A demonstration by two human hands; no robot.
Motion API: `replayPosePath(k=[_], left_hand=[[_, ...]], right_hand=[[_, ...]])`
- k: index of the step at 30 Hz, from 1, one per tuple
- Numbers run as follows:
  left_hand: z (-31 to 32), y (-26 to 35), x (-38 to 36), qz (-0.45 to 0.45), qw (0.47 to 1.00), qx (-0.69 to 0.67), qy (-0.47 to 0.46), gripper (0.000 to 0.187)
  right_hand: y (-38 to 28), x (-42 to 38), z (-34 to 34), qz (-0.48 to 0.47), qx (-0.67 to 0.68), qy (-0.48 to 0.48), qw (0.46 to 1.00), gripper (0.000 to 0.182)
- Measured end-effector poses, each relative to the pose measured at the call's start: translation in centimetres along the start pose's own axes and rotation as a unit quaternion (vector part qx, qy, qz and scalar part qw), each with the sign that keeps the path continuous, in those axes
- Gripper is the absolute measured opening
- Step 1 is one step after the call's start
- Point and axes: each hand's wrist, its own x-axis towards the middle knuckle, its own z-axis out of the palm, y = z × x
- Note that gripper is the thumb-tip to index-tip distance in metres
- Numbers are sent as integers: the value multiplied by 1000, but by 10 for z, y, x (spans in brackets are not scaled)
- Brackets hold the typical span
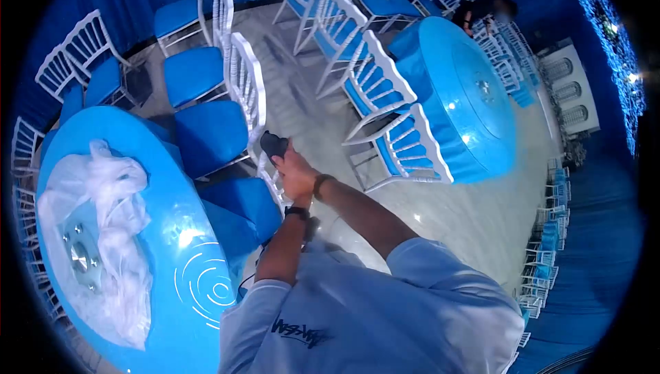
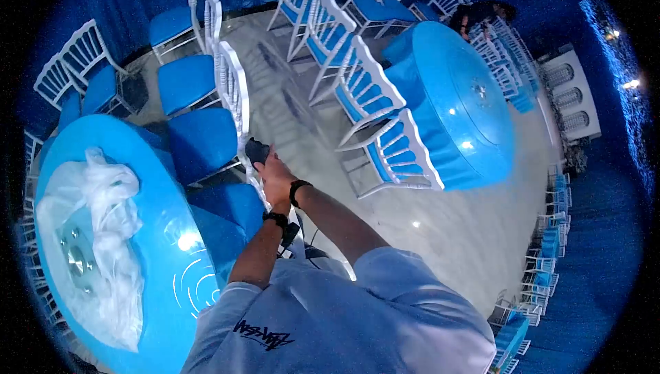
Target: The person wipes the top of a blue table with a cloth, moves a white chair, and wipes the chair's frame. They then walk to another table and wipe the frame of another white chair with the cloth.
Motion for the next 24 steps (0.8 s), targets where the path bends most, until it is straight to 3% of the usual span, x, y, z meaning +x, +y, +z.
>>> replayPosePath(k=[1, 3, 4, 5, 7, 9, 11, 13, 15, 16, 18, 19, 20, 22, 23, 24], left_hand=[[4, -30, 0, 64, 925, 346, 140, 80], [-1, -50, -5, 60, 806, 565, 163, 89], [-1, -58, -6, 57, 726, 664, 170, 94], [0, -53, -8, 17, 751, 640, 163, 95], [-4, -46, -17, -89, 767, 621, 136, 95], [2, -43, -26, -156, 688, 695, 141, 91], [-10, -87, -39, 1, 725, 652, 222, 90], [-15, -97, -48, 26, 744, 628, 228, 88], [-15, -94, -44, -80, 751, 636, 159, 84], [-14, -87, -41, -132, 749, 637, 124, 81], [-10, -76, -41, -234, 734, 635, 53, 77], [-8, -76, -49, -199, 700, 683, 66, 76], [-7, -76, -57, -166, 660, 728, 84, 75], [-10, -77, -81, 82, 480, 849, 206, 75], [-3, -73, -79, -20, 580, 795, 177, 75], [-4, -73, -78, -30, 651, 741, 160, 76]], right_hand=[[-16, -11, -15, -58, -96, -3, 994, 51], [-22, -16, -11, -121, -258, 28, 958, 44], [-19, -20, -2, -51, -123, 68, 989, 45], [-9, -24, 13, 19, 17, 108, 994, 59], [-32, -42, -2, 159, 149, 96, 971, 88], [-57, -51, -10, 176, 130, 109, 970, 90], [-71, -64, -12, 196, 106, 120, 967, 91], [-75, -75, -7, 214, 82, 127, 965, 93], [-60, -70, -14, 157, 14, -24, 987, 47], [-49, -68, -9, 126, -18, -100, 987, 40], [-27, -65, 48, 147, -78, 87, 982, 43], [-30, -67, 61, 155, -106, 180, 966, 44], [-25, -71, 66, 162, -65, 172, 970, 47], [-30, -75, 45, 173, 15, 154, 973, 54], [-30, -75, 33, 168, 25, 120, 978, 62], [-26, -75, 25, 164, 35, 87, 982, 76]])
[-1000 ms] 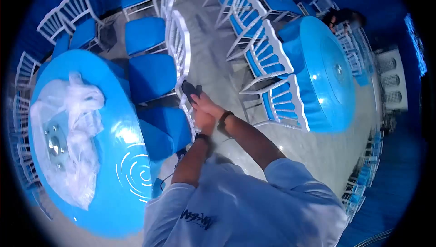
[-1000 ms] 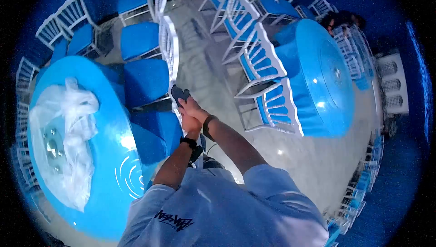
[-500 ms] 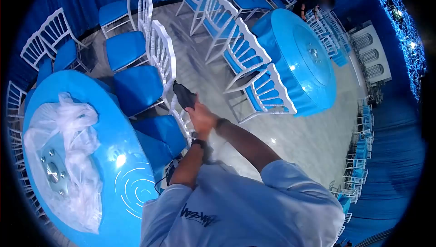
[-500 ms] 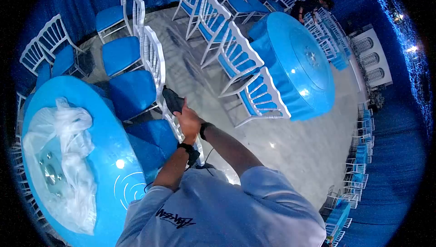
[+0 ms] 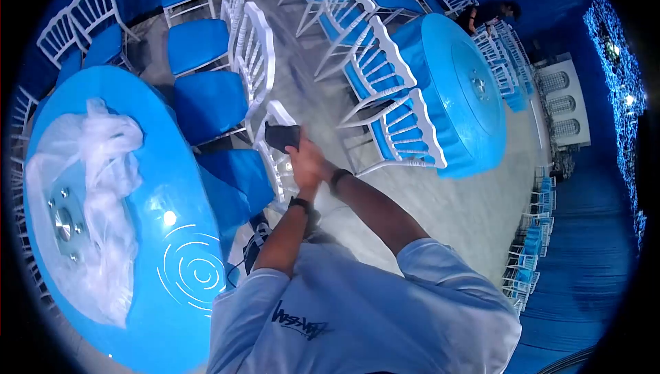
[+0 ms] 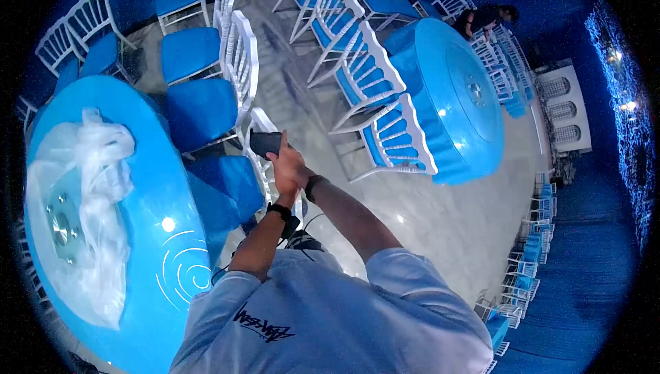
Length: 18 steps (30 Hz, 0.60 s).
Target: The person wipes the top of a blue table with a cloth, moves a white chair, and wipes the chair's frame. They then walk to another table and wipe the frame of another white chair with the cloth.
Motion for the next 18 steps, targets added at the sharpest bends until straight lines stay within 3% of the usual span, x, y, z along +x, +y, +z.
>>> replayPosePath(k=[1, 3, 5, 6, 7, 8, 9, 10, 11, 14, 15, 17, 18], left_hand=[[0, -3, -1, 3, 996, -85, -31, 78], [-3, -8, -4, 4, 981, -182, -63, 80], [-9, -12, -9, 33, 992, -119, -33, 80], [-16, -14, -12, 59, 998, 22, 8, 80], [-24, -14, -18, 70, 881, 460, 89, 80], [-32, -12, -21, 33, 569, 810, 134, 81], [-39, -9, -32, 20, 401, 904, 148, 81], [-45, -10, -43, 6, 333, 931, 149, 81], [-51, -12, -52, 3, 320, 936, 150, 81], [-59, -21, -87, -5, 291, 944, 156, 83], [-57, -27, -102, -9, 281, 947, 157, 84], [-7, -35, -122, -66, 324, 920, 211, 87], [-4, -38, -124, -73, 279, 937, 195, 91]], right_hand=[[3, -1, -5, -2, 5, -36, 999, 94], [7, -7, -6, -25, -6, -34, 999, 94], [14, -11, -6, -40, -18, -35, 998, 94], [17, -12, -4, -44, -25, -37, 998, 95], [24, -12, 2, -47, -31, -39, 998, 96], [31, -14, 7, -64, -16, -35, 997, 98], [43, -14, 17, -80, -1, -31, 996, 99], [47, -19, 13, -96, 14, -26, 995, 101], [50, -25, 8, -86, 22, -69, 994, 105], [68, -46, 14, -144, 41, -48, 988, 105], [69, -55, 10, -124, 39, -86, 988, 105], [78, -76, 21, -101, 56, -85, 990, 106], [80, -83, 24, -97, 61, -79, 990, 107]])
